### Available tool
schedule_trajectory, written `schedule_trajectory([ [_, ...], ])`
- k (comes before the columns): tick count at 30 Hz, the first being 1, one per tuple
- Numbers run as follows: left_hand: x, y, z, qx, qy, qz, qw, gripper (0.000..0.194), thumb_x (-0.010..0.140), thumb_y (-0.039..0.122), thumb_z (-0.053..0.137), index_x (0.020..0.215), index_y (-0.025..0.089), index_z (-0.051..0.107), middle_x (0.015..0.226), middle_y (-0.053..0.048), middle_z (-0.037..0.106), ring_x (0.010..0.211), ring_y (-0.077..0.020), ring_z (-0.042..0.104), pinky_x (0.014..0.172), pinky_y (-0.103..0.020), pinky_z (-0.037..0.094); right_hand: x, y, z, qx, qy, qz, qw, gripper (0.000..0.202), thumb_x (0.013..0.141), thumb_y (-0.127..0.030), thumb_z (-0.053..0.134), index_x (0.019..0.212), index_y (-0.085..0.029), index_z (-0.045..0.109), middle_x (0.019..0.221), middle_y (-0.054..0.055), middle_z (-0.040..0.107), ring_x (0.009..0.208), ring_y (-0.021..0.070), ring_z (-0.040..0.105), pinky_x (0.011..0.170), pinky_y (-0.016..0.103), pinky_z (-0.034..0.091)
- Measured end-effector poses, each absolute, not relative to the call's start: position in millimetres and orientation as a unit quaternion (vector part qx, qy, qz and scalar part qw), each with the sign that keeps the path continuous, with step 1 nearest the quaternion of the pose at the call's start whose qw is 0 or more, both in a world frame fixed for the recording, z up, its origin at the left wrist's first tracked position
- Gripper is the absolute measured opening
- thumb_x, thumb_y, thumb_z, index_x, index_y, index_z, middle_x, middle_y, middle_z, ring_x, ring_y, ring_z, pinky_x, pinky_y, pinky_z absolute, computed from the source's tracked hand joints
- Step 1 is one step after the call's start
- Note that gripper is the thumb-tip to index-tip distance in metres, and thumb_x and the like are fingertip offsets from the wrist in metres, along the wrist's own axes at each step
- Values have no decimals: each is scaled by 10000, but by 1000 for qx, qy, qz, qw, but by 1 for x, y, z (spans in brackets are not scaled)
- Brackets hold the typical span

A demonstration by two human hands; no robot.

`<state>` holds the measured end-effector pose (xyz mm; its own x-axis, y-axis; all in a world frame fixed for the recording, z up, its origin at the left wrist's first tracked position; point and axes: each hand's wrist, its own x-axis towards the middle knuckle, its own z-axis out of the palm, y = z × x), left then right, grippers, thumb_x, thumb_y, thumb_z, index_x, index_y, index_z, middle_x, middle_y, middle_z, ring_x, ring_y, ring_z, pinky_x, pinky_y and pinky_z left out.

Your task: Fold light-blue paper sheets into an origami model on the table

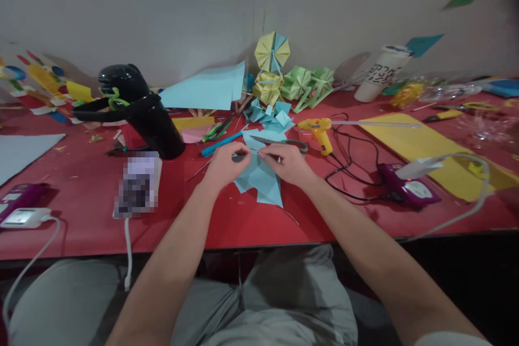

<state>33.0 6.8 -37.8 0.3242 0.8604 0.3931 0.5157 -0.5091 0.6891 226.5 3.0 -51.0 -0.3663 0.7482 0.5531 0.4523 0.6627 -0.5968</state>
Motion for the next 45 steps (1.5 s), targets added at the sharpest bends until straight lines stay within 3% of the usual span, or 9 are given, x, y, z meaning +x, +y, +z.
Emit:
schedule_trajectory([
  [11,12,14,-40,713,547,382,213,89,692,239,586,705,194,662,714,-16,684,669,-146,576,641,-273,437,238,2,-46,-404,-773,151,466,199,895,-284,548,842,-199,720,781,36,698,688,156,623,649,282,467],
  [22,3,15,-38,697,603,329,206,82,692,265,583,689,205,637,714,-19,669,685,-157,574,644,-281,431,248,4,-41,-426,-757,109,484,200,885,-275,540,816,-207,715,792,22,711,725,175,647,673,294,490],
  [33,1,19,-40,685,604,350,209,58,697,244,576,673,204,611,675,1,631,664,-146,562,648,-280,436,246,4,-44,-428,-755,127,481,204,882,-294,553,832,-196,725,775,27,708,669,157,621,632,284,475],
  [45,12,17,-33,634,508,448,373,187,784,347,611,872,190,560,798,-17,625,713,-133,577,666,-265,451,243,3,-43,-467,-736,197,449,207,835,-322,562,810,-162,691,761,46,698,631,149,565,594,280,431],
])
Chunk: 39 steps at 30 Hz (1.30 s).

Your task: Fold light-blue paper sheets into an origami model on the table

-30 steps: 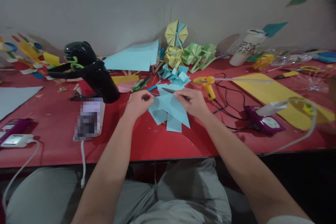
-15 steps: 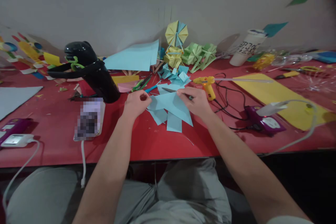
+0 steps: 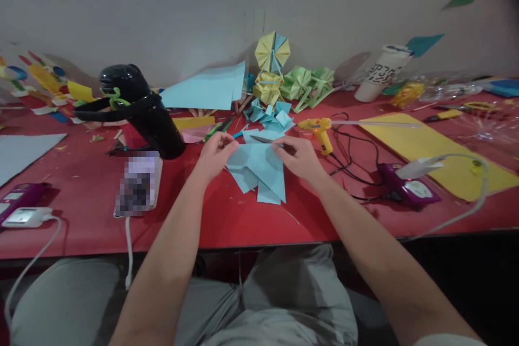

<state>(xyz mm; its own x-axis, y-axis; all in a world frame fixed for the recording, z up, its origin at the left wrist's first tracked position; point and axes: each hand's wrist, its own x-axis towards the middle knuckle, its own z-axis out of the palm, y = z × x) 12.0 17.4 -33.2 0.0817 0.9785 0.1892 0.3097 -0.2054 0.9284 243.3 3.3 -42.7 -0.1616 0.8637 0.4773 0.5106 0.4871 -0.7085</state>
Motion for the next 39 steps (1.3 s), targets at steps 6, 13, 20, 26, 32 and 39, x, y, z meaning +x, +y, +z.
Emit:
schedule_trajectory([
  [6,11,15,-33,708,506,390,302,182,783,356,633,838,186,670,855,-39,697,750,-161,600,667,-278,446,242,3,-43,-468,-739,202,441,192,836,-309,567,819,-167,695,792,47,709,682,167,599,617,287,448],
  [13,17,10,-36,755,492,354,249,144,829,289,587,852,205,701,908,-32,731,830,-177,637,825,-316,478,237,6,-52,-427,-770,183,437,176,838,-268,570,904,-180,708,902,68,732,773,178,651,687,296,490],
  [20,23,10,-39,758,478,371,242,133,825,270,591,837,212,710,918,-35,740,855,-188,648,795,-307,494,231,7,-53,-392,-798,182,420,182,869,-293,553,850,-194,704,859,65,715,789,187,654,748,323,501],
  [26,23,11,-39,756,481,384,222,141,816,254,580,830,212,715,903,-34,743,861,-192,657,787,-306,495,232,6,-49,-389,-794,185,429,195,866,-295,540,822,-196,702,836,63,709,765,182,640,738,325,497],
  [32,15,14,-37,737,502,406,198,147,803,266,589,824,210,723,855,-22,746,781,-179,650,738,-295,489,237,5,-43,-412,-780,179,435,155,824,-251,561,770,-186,691,768,46,696,664,153,593,630,289,455],
  [39,7,17,-34,718,527,413,190,132,787,271,599,798,211,716,806,-14,732,728,-167,620,695,-287,475,243,7,-44,-439,-763,174,441,129,783,-210,561,746,-183,681,757,43,690,644,144,572,612,280,444],
])
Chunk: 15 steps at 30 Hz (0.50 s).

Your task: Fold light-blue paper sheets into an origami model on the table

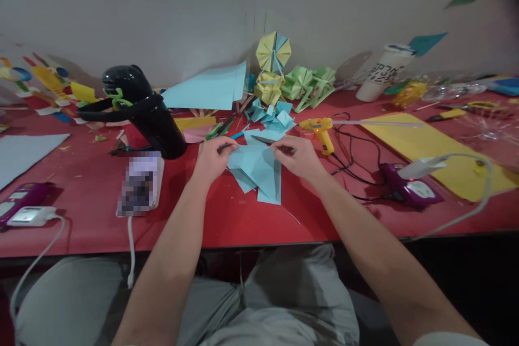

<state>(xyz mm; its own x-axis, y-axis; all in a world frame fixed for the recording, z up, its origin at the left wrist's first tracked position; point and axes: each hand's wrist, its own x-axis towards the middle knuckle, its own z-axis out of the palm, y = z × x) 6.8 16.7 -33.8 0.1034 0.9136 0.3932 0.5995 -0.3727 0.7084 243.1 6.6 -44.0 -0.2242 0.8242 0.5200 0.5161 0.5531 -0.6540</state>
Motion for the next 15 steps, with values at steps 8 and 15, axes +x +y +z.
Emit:
schedule_trajectory([
  [8,-8,24,-32,665,549,475,175,124,795,282,612,823,203,704,858,-32,723,817,-176,635,714,-285,483,249,9,-45,-487,-696,189,493,136,796,-270,582,741,-171,657,709,39,669,625,149,584,592,283,454],
  [15,-4,28,-38,625,531,517,246,184,795,358,629,861,197,689,923,-39,720,897,-174,651,790,-287,508,242,9,-48,-468,-705,292,445,330,777,-458,667,938,-173,622,882,67,686,757,177,618,668,310,495],
])
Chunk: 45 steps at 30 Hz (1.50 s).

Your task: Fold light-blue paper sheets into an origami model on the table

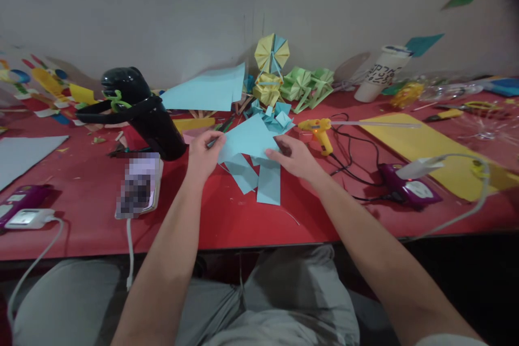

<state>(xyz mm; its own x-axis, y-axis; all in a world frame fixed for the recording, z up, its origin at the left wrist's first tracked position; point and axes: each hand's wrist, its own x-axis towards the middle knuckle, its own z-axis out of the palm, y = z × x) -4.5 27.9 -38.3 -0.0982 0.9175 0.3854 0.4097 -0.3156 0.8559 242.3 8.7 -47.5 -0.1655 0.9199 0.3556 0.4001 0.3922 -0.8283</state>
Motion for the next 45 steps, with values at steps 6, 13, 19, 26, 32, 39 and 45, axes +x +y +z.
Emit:
schedule_trajectory([
  [6,-1,32,-46,574,533,525,331,231,760,358,659,913,193,714,957,-50,717,905,-170,636,795,-288,508,243,15,-57,-425,-682,390,450,381,762,-390,665,1052,-162,573,803,37,661,686,153,595,615,289,483],
  [13,8,20,-36,522,521,457,497,309,632,379,780,847,162,734,818,-36,703,724,-142,604,674,-261,471,245,14,-58,-398,-729,337,443,739,723,-356,713,1393,-245,420,1203,110,600,923,201,605,786,367,513],
  [19,18,13,-23,457,462,431,626,591,753,680,578,950,135,692,745,-80,670,596,-145,596,503,-243,431,238,9,-48,-388,-772,214,455,239,866,-376,582,725,-187,623,867,57,611,823,168,576,782,312,453],
  [26,23,7,-29,514,446,406,610,597,694,412,771,1193,166,554,1072,-114,681,921,-220,660,751,-320,526,234,1,-41,-449,-732,207,468,367,885,-380,527,603,-189,391,591,-37,330,583,97,340,575,259,305],
  [32,17,13,-37,582,511,367,516,523,742,114,614,1258,171,547,1108,-112,672,933,-210,655,833,-377,519,234,5,-47,-456,-656,414,437,239,758,-341,604,914,-189,505,668,-20,555,555,111,472,514,238,359],
  [39,21,9,-37,733,496,251,393,495,788,91,489,1265,182,586,1256,-91,617,1142,-213,572,997,-383,446,235,9,-59,-449,-652,424,440,589,773,-355,623,1292,-212,383,779,4,612,623,147,554,552,279,439],
  [45,31,-3,-38,808,514,193,215,483,823,205,497,1301,204,558,1229,-88,565,1085,-217,560,962,-367,455,236,18,-70,-505,-728,253,389,349,825,-302,572,1132,-140,608,803,49,623,654,150,535,625,310,441],
])
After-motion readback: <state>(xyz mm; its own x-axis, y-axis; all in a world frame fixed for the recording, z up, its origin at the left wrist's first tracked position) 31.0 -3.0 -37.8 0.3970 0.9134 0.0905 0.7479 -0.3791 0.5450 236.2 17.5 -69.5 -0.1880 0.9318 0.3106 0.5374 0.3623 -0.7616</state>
